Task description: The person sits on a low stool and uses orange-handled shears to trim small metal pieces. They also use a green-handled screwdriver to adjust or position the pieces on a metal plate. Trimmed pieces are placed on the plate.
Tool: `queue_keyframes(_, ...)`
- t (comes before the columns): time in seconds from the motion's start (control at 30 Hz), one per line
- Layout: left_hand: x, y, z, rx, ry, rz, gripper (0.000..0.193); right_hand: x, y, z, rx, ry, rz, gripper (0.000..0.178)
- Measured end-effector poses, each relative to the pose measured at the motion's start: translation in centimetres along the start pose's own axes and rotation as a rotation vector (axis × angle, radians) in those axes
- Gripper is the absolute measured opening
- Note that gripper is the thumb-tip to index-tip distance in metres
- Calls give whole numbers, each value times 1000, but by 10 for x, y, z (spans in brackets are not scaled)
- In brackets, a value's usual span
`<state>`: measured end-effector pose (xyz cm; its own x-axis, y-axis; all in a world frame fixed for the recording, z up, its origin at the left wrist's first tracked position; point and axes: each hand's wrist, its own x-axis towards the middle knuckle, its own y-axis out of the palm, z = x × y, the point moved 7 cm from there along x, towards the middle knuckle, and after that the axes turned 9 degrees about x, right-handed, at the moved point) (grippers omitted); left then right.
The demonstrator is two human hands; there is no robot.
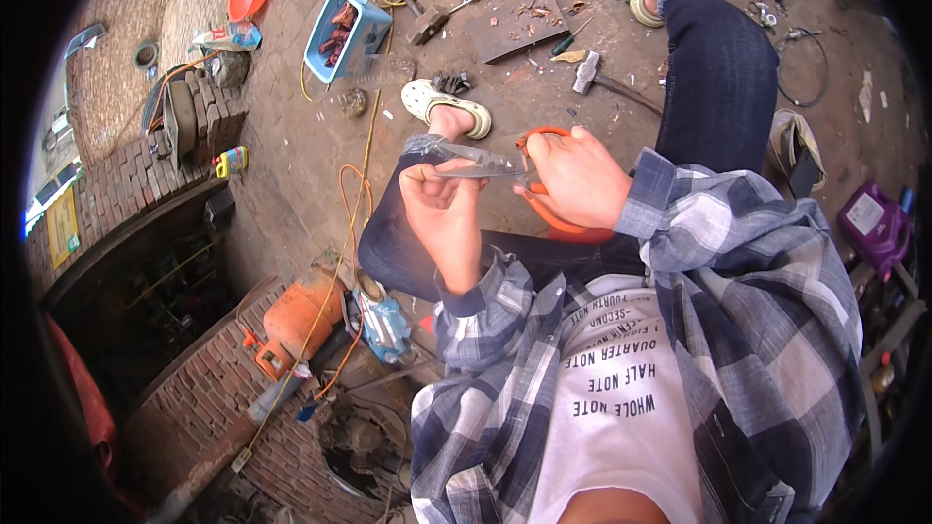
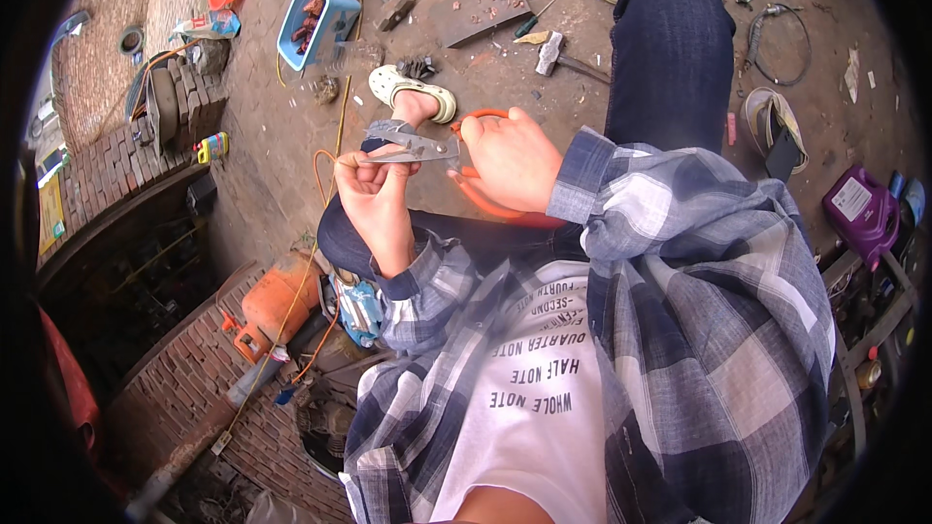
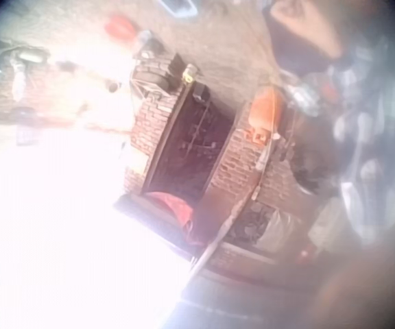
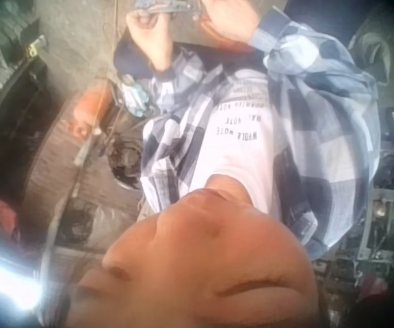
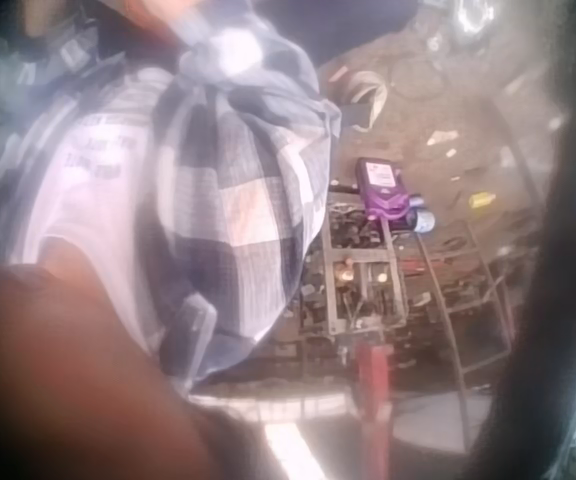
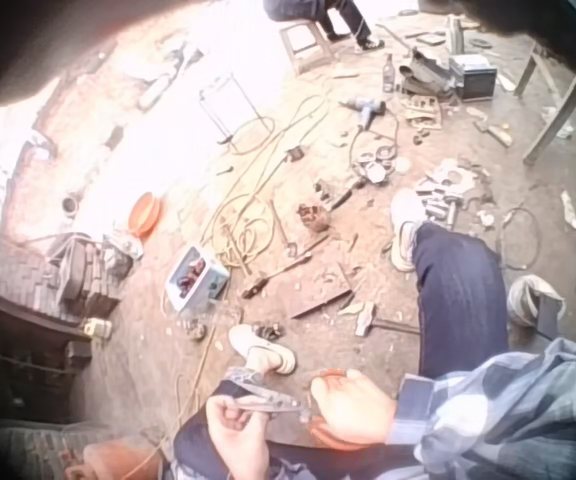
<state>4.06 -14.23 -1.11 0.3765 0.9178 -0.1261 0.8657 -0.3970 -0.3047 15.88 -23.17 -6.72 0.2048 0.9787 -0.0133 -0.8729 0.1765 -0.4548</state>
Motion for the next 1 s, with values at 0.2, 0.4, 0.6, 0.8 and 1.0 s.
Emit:
queue_keyframes(0.2, 0, 1, -5, 75, 96, -64, 33, 2, -8, 5, 24, 17, -12, 49)
queue_keyframes(0.4, 0, 0, -2, 11, 59, -74, 33, 3, -1, 2, 29, 31, 43, 48)
queue_keyframes(0.6, 1, -1, 0, 5, 35, -59, 30, 2, 0, 5, 181, 43, 176, 46)
queue_keyframes(0.8, 2, -5, -4, -99, 34, -88, 28, 1, 8, 3, 307, 42, 228, 49)
queue_keyframes(1.0, -1, -11, -12, -99, 91, -155, 25, 3, 6, 7, 287, 81, 291, 53)
